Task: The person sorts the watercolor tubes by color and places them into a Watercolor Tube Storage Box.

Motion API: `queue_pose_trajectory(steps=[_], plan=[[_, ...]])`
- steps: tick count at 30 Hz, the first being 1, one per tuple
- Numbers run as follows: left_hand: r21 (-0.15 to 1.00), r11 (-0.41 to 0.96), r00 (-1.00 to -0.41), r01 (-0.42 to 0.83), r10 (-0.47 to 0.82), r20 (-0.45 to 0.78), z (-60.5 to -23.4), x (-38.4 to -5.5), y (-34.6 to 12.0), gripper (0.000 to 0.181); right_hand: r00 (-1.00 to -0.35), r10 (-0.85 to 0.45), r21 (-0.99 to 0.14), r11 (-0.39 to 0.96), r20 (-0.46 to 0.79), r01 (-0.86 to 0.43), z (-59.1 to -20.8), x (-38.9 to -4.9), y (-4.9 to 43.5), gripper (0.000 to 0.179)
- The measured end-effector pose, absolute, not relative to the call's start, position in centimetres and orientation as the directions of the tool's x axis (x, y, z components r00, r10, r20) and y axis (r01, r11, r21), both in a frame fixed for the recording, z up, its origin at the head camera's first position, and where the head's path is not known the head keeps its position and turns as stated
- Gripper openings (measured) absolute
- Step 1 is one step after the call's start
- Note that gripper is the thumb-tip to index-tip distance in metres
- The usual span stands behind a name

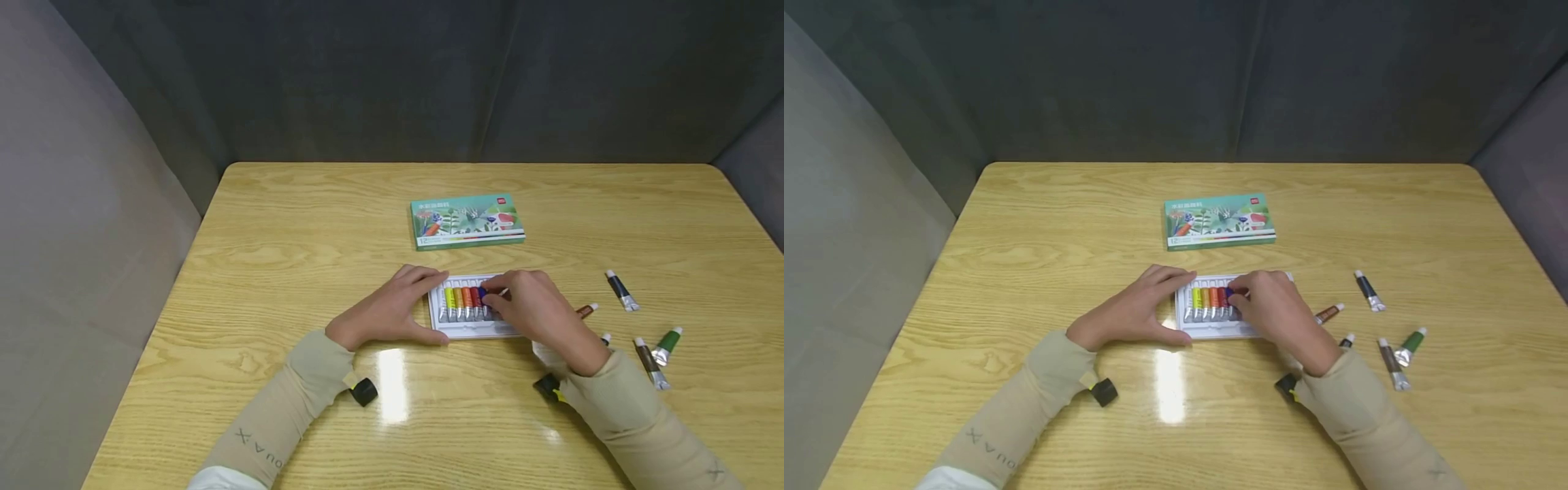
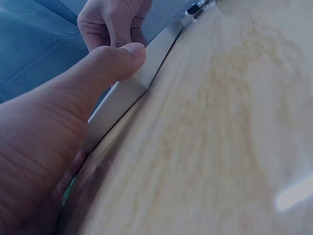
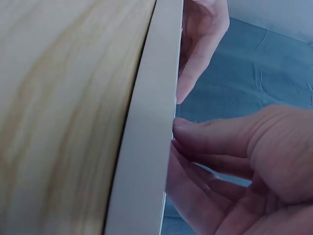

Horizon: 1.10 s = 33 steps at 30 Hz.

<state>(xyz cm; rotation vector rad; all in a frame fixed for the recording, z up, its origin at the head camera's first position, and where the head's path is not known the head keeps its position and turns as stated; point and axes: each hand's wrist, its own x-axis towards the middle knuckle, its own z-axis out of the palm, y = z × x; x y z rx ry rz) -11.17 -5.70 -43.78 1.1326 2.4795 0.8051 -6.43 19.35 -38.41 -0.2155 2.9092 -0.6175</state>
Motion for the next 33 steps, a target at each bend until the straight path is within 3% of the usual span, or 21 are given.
queue_pose_trajectory(steps=[33], plan=[[0.608,0.521,-0.644,0.599,0.765,-0.021,-43.6,-11.2,-5.7,0.109,-0.981,-0.068,-0.379,0.925,-0.181,0.005,-36.0,-6.1,26.9,0.036]])
